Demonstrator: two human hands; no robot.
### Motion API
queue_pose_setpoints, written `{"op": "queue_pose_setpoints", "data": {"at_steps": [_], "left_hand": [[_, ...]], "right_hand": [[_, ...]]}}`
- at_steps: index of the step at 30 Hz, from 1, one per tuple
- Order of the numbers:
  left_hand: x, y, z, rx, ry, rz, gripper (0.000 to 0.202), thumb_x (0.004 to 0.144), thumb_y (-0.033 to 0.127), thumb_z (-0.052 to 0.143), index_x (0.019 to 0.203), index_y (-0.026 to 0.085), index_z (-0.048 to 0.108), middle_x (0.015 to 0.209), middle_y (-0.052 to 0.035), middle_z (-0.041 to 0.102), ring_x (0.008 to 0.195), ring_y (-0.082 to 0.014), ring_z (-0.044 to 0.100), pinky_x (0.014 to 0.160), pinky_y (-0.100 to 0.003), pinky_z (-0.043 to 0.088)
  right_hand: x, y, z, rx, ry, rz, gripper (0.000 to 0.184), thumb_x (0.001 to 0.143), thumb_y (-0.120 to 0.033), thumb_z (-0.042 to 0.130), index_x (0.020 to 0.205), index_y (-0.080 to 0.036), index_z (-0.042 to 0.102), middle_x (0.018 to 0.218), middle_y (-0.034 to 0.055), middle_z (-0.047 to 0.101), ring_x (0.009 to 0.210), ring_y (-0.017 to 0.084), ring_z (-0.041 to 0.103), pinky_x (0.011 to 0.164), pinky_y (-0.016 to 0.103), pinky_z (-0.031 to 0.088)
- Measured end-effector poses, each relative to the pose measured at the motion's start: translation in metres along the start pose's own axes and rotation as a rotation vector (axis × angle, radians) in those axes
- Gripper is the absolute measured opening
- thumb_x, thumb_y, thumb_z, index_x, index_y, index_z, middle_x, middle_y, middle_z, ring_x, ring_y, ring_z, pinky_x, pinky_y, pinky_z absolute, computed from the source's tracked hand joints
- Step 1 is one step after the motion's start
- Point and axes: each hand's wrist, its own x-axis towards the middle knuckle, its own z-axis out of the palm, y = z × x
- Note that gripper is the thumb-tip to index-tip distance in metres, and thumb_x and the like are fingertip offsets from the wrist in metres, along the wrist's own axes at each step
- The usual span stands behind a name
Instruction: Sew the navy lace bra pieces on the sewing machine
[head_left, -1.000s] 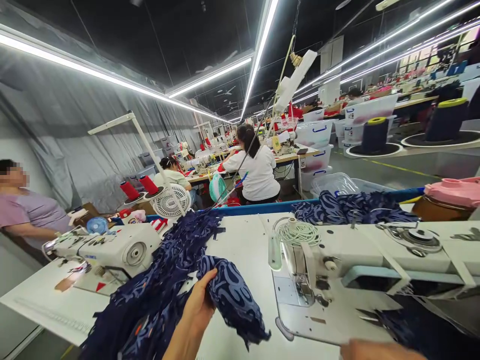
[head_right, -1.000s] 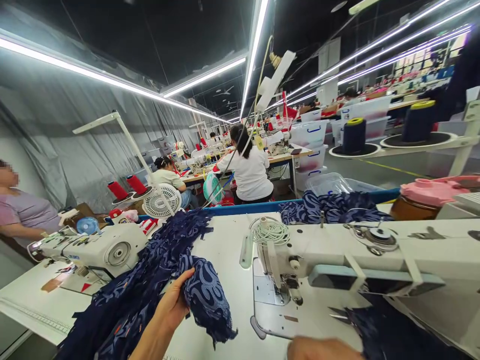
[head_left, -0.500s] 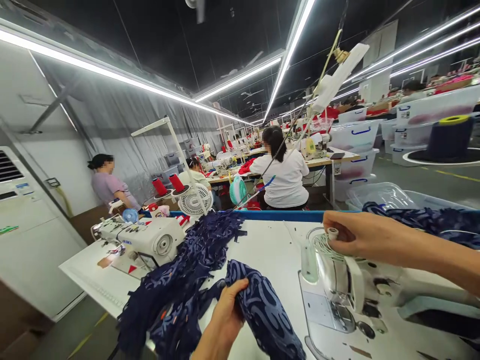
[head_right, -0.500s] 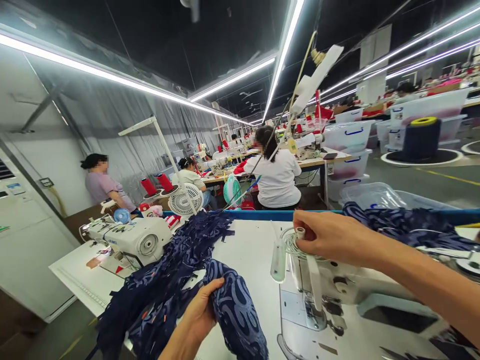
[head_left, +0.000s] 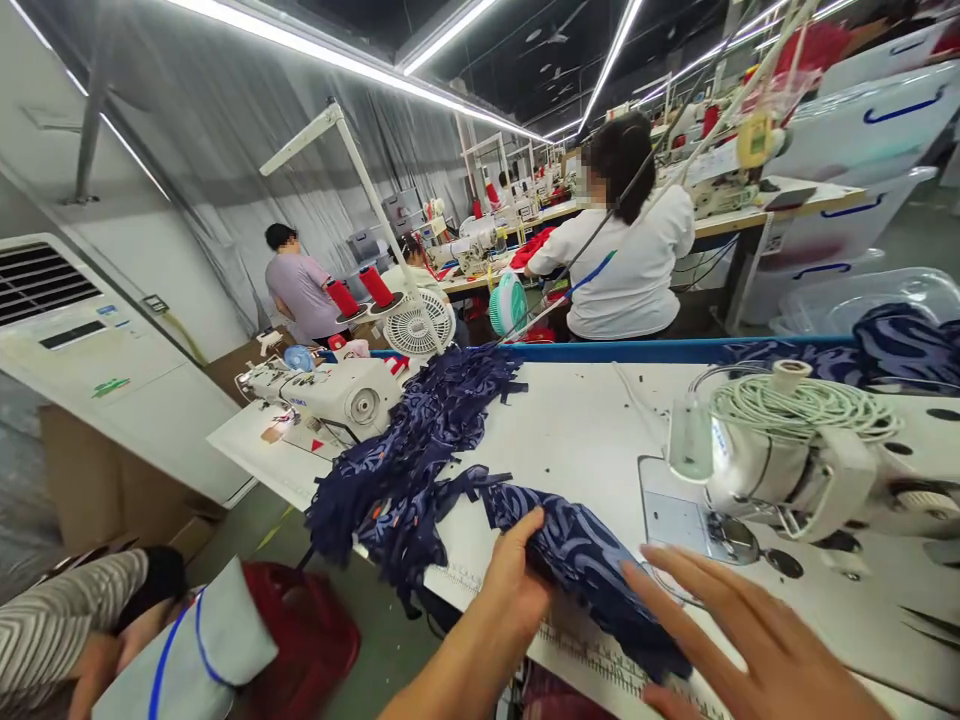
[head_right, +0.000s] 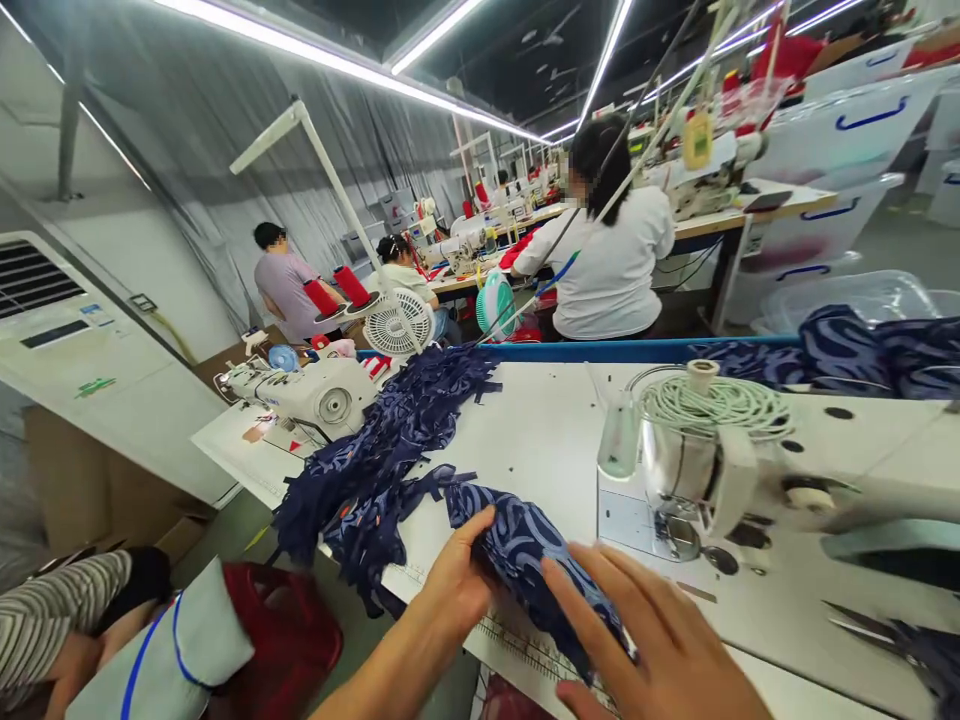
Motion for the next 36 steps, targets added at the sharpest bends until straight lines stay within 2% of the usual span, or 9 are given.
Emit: {"op": "queue_pose_setpoints", "data": {"at_steps": [2, 5, 8, 12, 16, 24, 30, 33, 36], "left_hand": [[-0.008, -0.012, -0.004, 0.005, -0.081, -0.021, 0.017, 0.082, 0.017, 0.07, 0.099, 0.011, 0.069, 0.104, -0.0144, 0.074, 0.102, -0.0274, 0.071, 0.084, -0.034, 0.059], [-0.022, -0.016, -0.014, 0.095, -0.262, -0.013, 0.047, 0.076, 0.024, 0.081, 0.119, 0.02, 0.062, 0.121, -0.0099, 0.07, 0.113, -0.0277, 0.067, 0.09, -0.035, 0.056], [-0.032, -0.011, -0.023, 0.224, -0.327, 0.091, 0.078, 0.067, 0.024, 0.088, 0.135, 0.03, 0.049, 0.128, -0.0044, 0.068, 0.12, -0.0261, 0.063, 0.098, -0.033, 0.052], [-0.032, -0.012, -0.025, 0.246, -0.292, 0.134, 0.087, 0.064, 0.026, 0.09, 0.138, 0.03, 0.043, 0.127, -0.0056, 0.068, 0.12, -0.027, 0.063, 0.1, -0.035, 0.051], [-0.025, -0.017, -0.022, 0.266, -0.248, 0.145, 0.087, 0.068, 0.031, 0.089, 0.14, 0.032, 0.039, 0.131, -0.006, 0.065, 0.122, -0.0271, 0.062, 0.1, -0.034, 0.051], [-0.022, -0.017, -0.026, 0.265, -0.251, 0.191, 0.099, 0.063, 0.01, 0.08, 0.146, 0.032, 0.03, 0.13, -0.0059, 0.065, 0.12, -0.0269, 0.063, 0.098, -0.034, 0.052], [-0.02, -0.016, -0.031, 0.233, -0.19, 0.179, 0.1, 0.053, -0.001, 0.065, 0.145, 0.028, 0.036, 0.127, -0.005, 0.067, 0.12, -0.0258, 0.062, 0.098, -0.031, 0.052], [-0.023, -0.015, -0.03, 0.252, -0.208, 0.152, 0.096, 0.06, 0.004, 0.07, 0.146, 0.028, 0.036, 0.126, -0.0051, 0.067, 0.122, -0.0261, 0.061, 0.101, -0.034, 0.05], [-0.03, -0.017, -0.026, 0.295, -0.282, 0.166, 0.088, 0.077, 0.025, 0.077, 0.15, 0.032, 0.029, 0.134, -0.007, 0.063, 0.126, -0.0271, 0.059, 0.105, -0.038, 0.048]], "right_hand": [[-0.013, 0.001, 0.029, -0.074, -0.097, -0.024, 0.064, 0.086, -0.045, 0.063, 0.146, -0.028, 0.049, 0.148, 0.0104, 0.051, 0.127, 0.036, 0.054, 0.099, 0.05, 0.053], [-0.011, 0.017, 0.05, 0.075, -0.192, 0.199, 0.063, 0.093, -0.035, 0.051, 0.152, -0.022, 0.037, 0.145, 0.014, 0.053, 0.128, 0.03, 0.056, 0.099, 0.044, 0.055], [0.003, 0.031, 0.043, 0.327, -0.322, 0.467, 0.061, 0.091, -0.044, 0.05, 0.147, -0.02, 0.044, 0.14, 0.0125, 0.058, 0.128, 0.029, 0.056, 0.108, 0.045, 0.048], [0.018, 0.034, 0.029, 0.543, -0.359, 0.67, 0.059, 0.084, -0.045, 0.051, 0.138, -0.021, 0.053, 0.138, 0.0105, 0.06, 0.13, 0.03, 0.054, 0.11, 0.044, 0.045], [0.018, 0.03, 0.029, 0.6, -0.325, 0.711, 0.059, 0.083, -0.048, 0.053, 0.134, -0.018, 0.056, 0.137, 0.0116, 0.061, 0.13, 0.032, 0.054, 0.11, 0.043, 0.045], [0.019, 0.037, 0.029, 0.619, -0.373, 0.804, 0.075, 0.08, -0.074, 0.055, 0.135, -0.023, 0.057, 0.142, 0.0098, 0.058, 0.134, 0.032, 0.05, 0.111, 0.044, 0.044], [0.022, 0.039, 0.024, 0.686, -0.392, 0.824, 0.061, 0.084, -0.068, 0.053, 0.126, -0.024, 0.062, 0.133, 0.0077, 0.065, 0.125, 0.031, 0.058, 0.101, 0.039, 0.053], [0.022, 0.036, 0.023, 0.617, -0.399, 0.795, 0.059, 0.082, -0.063, 0.054, 0.125, -0.023, 0.062, 0.128, 0.0087, 0.067, 0.12, 0.031, 0.062, 0.099, 0.04, 0.053], [0.021, 0.029, 0.027, 0.458, -0.417, 0.784, 0.068, 0.076, -0.057, 0.058, 0.134, -0.021, 0.054, 0.13, 0.01, 0.065, 0.117, 0.032, 0.063, 0.1, 0.042, 0.051]]}}
